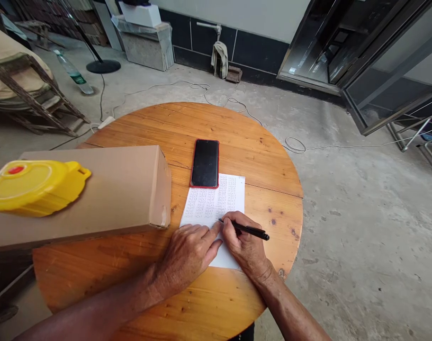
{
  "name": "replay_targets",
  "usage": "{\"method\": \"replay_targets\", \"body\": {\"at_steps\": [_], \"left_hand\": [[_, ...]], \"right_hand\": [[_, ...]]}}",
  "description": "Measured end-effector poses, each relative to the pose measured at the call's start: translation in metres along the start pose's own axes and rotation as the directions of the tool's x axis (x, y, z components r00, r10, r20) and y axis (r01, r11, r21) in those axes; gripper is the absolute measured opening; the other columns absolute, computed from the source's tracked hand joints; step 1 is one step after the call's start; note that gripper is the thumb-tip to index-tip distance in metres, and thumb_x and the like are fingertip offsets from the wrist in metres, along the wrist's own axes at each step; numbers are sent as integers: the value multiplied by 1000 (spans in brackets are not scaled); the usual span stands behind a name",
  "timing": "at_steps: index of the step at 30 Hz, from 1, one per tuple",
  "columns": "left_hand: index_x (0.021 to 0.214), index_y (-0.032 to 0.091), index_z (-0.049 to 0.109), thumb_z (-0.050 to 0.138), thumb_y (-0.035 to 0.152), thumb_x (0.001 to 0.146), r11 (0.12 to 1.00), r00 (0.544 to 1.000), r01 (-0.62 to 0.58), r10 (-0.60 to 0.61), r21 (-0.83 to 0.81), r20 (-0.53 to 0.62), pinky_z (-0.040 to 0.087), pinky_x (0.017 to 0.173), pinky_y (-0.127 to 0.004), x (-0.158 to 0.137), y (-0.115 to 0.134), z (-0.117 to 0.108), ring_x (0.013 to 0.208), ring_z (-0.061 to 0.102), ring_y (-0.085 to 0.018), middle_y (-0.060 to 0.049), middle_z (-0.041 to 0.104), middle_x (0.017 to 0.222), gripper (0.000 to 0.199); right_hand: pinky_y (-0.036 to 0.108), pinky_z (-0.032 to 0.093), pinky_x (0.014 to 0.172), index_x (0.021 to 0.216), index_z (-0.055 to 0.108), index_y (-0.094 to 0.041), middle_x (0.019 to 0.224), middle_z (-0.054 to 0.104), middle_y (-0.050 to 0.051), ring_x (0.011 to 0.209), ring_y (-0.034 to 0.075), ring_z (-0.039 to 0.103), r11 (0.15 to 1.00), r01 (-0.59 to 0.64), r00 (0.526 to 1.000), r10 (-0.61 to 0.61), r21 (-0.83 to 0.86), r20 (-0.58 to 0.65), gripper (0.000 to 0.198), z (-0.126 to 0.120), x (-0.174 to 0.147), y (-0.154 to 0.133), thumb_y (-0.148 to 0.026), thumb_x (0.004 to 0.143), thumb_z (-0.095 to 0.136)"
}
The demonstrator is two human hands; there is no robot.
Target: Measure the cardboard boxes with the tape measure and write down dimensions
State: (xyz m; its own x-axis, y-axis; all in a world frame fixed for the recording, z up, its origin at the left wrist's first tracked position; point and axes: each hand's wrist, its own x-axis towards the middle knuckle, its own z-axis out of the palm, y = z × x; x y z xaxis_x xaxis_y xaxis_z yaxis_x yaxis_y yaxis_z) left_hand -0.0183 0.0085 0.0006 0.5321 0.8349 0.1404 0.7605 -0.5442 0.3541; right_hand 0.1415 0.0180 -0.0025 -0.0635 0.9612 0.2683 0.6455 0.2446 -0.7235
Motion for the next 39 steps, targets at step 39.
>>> {"method": "replay_targets", "body": {"at_steps": [39], "left_hand": [[120, 15, 60, 60, 25, 89, 1000, 1000, -2, 2, 16, -17, 49, 61, -35, -1, -2, 1, 70, 65, -22, -2, 68, 77, 33]], "right_hand": [[23, 43, 53, 80, 62, -17, 66, 62, -1, 55, 11, 54, 1000, 3, 999, -2, 26, -47, 15, 1, -1, 3, -18, 89, 51]]}}
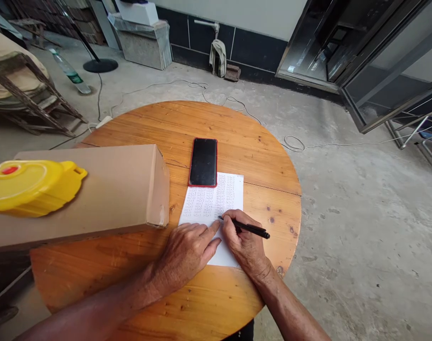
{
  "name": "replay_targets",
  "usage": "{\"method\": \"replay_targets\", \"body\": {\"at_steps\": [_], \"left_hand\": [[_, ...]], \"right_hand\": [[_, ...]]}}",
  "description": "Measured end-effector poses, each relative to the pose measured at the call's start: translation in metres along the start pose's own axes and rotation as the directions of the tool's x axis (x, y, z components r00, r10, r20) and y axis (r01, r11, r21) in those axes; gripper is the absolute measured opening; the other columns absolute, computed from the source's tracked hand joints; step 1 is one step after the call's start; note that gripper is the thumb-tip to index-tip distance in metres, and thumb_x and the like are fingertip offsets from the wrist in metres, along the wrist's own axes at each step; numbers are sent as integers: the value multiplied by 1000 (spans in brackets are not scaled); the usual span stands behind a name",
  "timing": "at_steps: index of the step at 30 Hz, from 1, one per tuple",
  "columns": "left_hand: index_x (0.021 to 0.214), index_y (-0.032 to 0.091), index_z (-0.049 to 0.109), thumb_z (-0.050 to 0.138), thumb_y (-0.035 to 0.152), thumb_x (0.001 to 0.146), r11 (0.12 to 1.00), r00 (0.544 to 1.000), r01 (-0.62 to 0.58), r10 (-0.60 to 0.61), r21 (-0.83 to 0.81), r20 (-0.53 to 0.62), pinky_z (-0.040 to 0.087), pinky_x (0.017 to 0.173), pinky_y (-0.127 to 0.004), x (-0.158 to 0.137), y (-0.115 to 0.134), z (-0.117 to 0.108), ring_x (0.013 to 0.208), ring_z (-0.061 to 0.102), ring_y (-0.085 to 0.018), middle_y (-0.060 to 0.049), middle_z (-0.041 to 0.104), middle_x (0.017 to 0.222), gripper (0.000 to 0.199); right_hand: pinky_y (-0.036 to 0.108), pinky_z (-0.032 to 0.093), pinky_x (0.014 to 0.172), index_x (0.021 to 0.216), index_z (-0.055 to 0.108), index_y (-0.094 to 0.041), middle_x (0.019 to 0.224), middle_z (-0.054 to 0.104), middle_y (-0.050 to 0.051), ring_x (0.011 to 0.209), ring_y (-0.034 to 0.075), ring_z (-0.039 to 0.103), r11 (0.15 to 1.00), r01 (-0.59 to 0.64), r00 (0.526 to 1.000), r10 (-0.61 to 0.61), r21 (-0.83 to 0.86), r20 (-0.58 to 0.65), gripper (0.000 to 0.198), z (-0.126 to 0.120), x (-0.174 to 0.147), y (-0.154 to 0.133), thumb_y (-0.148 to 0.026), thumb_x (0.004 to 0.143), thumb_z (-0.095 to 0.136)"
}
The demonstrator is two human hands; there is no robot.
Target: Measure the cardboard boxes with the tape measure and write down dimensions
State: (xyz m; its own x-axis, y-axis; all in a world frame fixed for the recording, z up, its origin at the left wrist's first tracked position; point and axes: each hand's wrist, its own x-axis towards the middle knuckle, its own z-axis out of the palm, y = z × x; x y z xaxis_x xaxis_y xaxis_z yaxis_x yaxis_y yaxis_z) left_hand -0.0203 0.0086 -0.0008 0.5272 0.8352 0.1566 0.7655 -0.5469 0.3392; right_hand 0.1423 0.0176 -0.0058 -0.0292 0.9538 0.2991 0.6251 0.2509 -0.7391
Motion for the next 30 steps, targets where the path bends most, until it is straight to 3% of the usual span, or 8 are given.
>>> {"method": "replay_targets", "body": {"at_steps": [11, 17, 30], "left_hand": [[116, 18, 60, 61, 25, 87, 1000, 1000, 1, -1, -2, -12, 48, 58, -35, 1, 0, 1, 67, 65, -22, 0, 67, 73, 29], [117, 18, 61, 61, 25, 88, 1000, 1000, 4, -4, -4, -1, 49, 60, -36, 2, 0, 1, 68, 65, -23, -1, 67, 74, 30], [120, 17, 60, 59, 24, 89, 1000, 999, 14, -14, -10, 37, 51, 62, -38, 2, 1, -2, 70, 66, -24, -2, 68, 76, 32]], "right_hand": [[23, 42, 52, 80, 63, -18, 63, 60, -2, 53, 11, 53, 1000, -23, 997, 24, 15, -79, 16, -1, -3, 4, -20, 89, 50], [24, 35, 44, 80, 62, -19, 50, 45, -6, 43, 10, 40, 994, -95, 994, 98, 44, -54, 16, 0, -2, 4, -23, 90, 50], [24, 31, 42, 80, 61, -18, 51, 44, -6, 43, 10, 37, 992, -115, 993, 117, 52, -33, 17, 1, -3, 4, -24, 90, 49]]}}
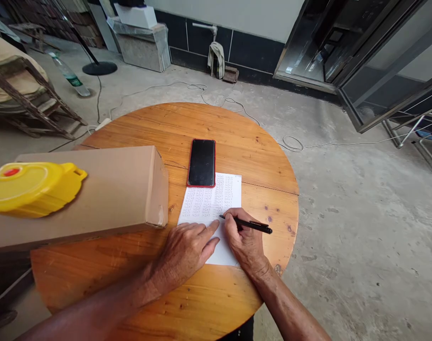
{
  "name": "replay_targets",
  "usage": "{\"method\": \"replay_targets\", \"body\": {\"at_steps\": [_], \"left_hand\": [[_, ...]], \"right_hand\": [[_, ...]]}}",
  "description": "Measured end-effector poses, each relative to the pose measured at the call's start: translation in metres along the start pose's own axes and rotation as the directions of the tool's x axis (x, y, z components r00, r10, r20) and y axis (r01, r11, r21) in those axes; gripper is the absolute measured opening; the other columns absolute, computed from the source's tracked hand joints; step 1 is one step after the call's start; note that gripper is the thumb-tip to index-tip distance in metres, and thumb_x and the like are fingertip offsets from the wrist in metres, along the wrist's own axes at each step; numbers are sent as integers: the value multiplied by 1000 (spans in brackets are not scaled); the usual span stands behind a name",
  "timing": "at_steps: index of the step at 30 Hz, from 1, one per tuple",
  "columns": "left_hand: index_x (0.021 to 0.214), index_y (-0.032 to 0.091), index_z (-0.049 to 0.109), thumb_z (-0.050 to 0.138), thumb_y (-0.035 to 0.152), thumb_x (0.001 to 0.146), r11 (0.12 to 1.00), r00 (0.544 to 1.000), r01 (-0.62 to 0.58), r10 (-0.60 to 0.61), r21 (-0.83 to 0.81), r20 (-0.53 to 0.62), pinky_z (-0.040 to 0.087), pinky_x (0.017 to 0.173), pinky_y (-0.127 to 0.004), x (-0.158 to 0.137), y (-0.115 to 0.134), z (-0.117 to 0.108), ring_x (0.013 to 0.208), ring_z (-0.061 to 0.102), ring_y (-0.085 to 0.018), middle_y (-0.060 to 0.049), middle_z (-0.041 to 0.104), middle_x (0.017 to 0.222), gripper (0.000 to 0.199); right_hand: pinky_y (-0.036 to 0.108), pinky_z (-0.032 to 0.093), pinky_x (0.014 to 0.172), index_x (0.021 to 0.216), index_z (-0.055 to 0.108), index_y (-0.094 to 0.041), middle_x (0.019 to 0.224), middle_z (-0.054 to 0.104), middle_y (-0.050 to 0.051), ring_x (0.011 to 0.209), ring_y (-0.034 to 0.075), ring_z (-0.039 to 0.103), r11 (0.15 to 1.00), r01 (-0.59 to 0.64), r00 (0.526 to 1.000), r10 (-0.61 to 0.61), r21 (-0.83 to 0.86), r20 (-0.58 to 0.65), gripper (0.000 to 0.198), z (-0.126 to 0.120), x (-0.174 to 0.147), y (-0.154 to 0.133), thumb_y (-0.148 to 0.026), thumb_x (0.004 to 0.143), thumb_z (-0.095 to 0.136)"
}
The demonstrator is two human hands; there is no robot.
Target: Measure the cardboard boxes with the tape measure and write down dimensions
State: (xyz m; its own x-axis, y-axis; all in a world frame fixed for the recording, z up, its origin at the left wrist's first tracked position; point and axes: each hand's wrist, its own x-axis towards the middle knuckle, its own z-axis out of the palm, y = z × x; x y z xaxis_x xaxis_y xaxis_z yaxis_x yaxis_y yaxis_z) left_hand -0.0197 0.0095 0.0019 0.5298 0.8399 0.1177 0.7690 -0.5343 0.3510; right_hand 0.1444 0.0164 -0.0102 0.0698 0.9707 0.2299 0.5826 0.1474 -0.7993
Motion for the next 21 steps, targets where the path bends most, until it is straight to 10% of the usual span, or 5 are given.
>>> {"method": "replay_targets", "body": {"at_steps": [21], "left_hand": [[120, 17, 60, 60, 25, 89, 1000, 1000, 0, 0, 12, -8, 50, 61, -36, 0, 0, 0, 69, 66, -23, -1, 68, 75, 32]], "right_hand": [[23, 36, 44, 79, 62, -18, 59, 55, -3, 45, 10, 43, 995, 60, 998, -61, -77, -4, 17, 1, 2, -2, -22, 89, 49]]}}
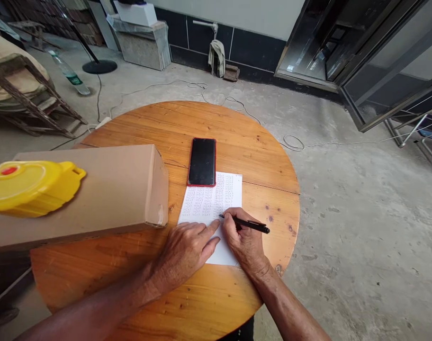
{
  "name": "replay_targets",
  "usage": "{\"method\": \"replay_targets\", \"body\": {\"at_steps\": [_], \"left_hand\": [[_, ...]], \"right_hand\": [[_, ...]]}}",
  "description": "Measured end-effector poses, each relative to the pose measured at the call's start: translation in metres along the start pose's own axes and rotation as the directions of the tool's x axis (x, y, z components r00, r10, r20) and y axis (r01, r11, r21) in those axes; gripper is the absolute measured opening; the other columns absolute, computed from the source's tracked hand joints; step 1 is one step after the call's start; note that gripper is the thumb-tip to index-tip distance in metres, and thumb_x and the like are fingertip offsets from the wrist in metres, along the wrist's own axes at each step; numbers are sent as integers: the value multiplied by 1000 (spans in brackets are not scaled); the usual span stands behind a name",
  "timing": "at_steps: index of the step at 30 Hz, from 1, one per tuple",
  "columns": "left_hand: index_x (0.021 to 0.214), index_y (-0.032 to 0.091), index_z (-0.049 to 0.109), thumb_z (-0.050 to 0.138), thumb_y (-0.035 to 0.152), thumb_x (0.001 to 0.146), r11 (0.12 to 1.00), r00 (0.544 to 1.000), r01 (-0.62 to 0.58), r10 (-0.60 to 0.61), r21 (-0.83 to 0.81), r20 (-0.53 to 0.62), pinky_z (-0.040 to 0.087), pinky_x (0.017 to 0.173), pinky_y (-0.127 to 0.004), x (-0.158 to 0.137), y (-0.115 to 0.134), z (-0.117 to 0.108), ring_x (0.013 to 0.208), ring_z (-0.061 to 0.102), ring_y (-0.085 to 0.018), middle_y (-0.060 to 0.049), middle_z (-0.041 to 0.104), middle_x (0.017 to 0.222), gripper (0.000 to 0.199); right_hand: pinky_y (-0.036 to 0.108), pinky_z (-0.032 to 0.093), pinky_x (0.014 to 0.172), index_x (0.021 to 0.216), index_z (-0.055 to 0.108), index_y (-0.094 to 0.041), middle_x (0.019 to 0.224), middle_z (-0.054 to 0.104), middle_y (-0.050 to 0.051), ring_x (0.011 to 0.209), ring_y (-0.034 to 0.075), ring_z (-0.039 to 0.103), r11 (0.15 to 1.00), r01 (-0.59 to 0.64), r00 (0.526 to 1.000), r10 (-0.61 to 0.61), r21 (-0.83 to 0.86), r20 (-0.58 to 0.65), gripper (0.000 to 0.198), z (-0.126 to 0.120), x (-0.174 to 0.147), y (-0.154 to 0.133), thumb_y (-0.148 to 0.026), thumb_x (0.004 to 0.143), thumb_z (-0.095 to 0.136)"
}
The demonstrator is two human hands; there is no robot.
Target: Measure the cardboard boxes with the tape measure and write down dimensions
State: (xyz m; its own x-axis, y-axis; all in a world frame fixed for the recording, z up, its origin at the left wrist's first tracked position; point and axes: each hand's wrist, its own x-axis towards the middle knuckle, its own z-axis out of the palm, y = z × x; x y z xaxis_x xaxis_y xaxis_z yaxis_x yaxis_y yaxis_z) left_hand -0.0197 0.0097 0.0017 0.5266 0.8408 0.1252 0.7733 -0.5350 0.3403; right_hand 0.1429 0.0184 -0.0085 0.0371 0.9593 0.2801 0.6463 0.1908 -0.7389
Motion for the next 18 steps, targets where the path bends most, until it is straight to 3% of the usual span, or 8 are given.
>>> {"method": "replay_targets", "body": {"at_steps": [18], "left_hand": [[118, 18, 60, 58, 25, 90, 1000, 1000, 3, -3, -10, 11, 49, 62, -35, 0, 0, 0, 69, 65, -22, -1, 67, 75, 30]], "right_hand": [[23, 38, 46, 77, 61, -18, 60, 57, -2, 47, 11, 47, 1000, 6, 1000, -6, 17, 8, 17, -1, 0, 0, -21, 88, 48]]}}
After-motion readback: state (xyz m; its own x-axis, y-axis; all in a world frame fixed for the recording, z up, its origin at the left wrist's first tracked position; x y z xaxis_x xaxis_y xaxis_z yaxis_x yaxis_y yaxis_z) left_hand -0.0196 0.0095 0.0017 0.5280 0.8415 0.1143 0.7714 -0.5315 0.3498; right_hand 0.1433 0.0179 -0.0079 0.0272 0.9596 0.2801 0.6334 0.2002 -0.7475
